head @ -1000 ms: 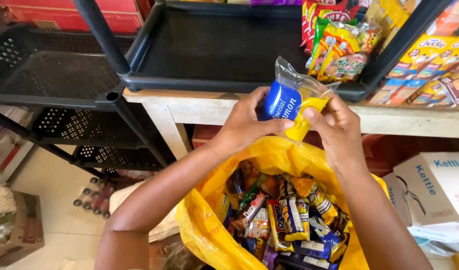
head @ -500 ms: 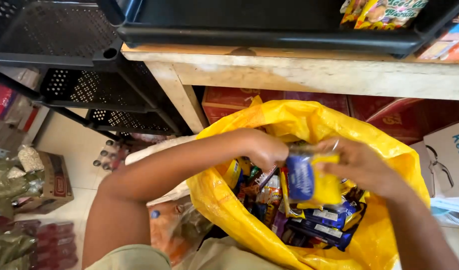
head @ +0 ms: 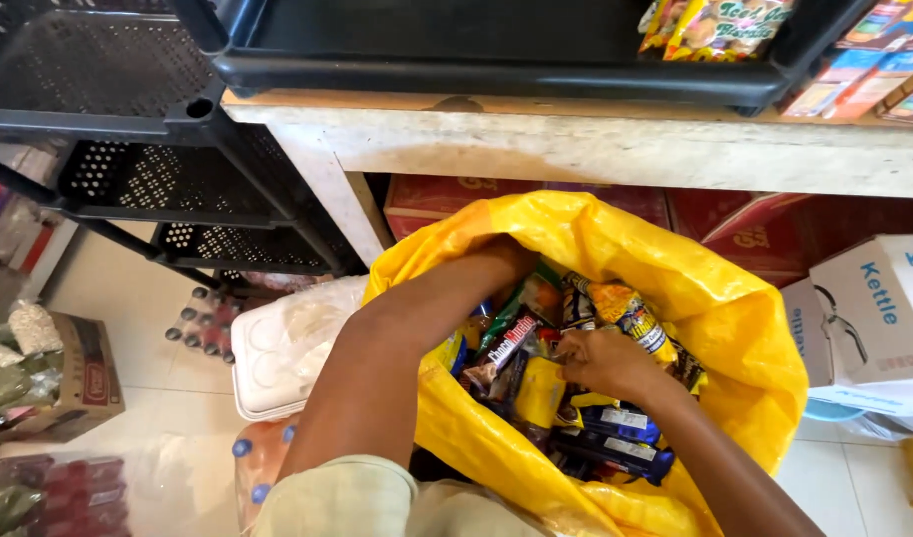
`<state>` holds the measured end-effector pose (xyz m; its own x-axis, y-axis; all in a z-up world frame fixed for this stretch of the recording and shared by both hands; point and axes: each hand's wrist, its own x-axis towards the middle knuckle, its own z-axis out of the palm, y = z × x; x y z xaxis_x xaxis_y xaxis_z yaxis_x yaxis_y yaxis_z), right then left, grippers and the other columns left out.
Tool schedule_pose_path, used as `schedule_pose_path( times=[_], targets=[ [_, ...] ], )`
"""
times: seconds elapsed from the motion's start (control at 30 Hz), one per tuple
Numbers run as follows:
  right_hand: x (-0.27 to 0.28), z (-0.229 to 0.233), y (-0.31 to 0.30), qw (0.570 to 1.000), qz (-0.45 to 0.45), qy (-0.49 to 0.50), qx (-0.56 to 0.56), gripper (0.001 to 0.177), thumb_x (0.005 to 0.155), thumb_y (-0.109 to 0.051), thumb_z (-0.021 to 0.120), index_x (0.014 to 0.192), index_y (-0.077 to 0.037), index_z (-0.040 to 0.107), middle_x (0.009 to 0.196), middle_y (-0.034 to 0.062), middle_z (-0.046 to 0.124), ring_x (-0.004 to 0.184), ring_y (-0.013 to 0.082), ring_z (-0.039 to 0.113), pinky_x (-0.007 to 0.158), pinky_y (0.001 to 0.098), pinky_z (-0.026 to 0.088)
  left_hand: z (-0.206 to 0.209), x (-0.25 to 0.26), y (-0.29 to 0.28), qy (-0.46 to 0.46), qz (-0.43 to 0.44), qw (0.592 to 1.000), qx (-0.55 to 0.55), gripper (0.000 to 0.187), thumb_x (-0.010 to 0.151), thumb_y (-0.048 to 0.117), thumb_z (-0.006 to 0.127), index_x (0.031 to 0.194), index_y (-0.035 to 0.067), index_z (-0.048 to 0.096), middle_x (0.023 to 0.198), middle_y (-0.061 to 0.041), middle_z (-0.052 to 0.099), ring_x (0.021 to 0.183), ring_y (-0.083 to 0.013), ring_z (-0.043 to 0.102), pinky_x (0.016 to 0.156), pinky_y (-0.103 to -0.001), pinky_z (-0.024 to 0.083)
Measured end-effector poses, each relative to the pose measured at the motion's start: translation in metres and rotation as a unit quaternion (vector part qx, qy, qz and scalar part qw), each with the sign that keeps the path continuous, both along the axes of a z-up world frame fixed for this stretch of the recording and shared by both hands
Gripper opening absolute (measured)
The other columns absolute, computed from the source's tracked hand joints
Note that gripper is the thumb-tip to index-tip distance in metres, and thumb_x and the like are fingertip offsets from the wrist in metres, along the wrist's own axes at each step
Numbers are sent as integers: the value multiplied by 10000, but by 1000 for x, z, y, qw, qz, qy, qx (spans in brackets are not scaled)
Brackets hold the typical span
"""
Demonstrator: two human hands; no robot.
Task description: Restocking various packaged snack items from a large yellow bag onto a black plastic shelf.
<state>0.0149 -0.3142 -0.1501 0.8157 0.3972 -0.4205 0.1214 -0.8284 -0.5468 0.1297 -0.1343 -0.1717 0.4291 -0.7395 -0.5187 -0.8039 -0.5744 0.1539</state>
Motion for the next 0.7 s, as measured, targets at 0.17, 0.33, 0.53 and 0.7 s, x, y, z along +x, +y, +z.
schedule_pose_path(
  times=[0.17, 0.33, 0.53, 0.7],
  targets=[
    [0, 6, 6, 998, 27, 3, -62, 407, 799, -385, 750, 1140, -167, 714, 938, 85, 785, 893, 269, 738, 796, 402, 568, 12, 1, 8, -32, 5, 999, -31, 293, 911, 148, 611, 1184, 172, 714, 1155, -148, 731, 1013, -311, 720, 874, -450, 553],
    [-9, 11, 0, 999, 18, 11, -39, 396, 828, -388, 719, 1151, -160, 699, 900, 78, 800, 861, 265, 754, 780, 397, 568, -14, 0, 6, -49, 8, 997, -64, 257, 931, 164, 602, 1149, 189, 735, 1132, -147, 735, 997, -305, 724, 878, -444, 550],
    [-5, 7, -10, 999, 8, 41, 17, 424, 841, -382, 722, 1175, -122, 701, 910, 75, 786, 850, 234, 756, 777, 368, 575, -60, 18, 6, -81, 17, 992, -92, 229, 955, 184, 591, 1107, 208, 760, 1105, -147, 740, 977, -298, 729, 883, -436, 547],
    [-6, 24, -3, 998, 3, 54, 9, 414, 846, -375, 707, 1183, -134, 690, 913, 60, 784, 856, 225, 751, 790, 365, 571, -88, 22, 9, -104, 20, 988, -116, 224, 975, 200, 581, 1072, 225, 781, 1083, -147, 744, 961, -292, 733, 887, -430, 544]
  ],
)
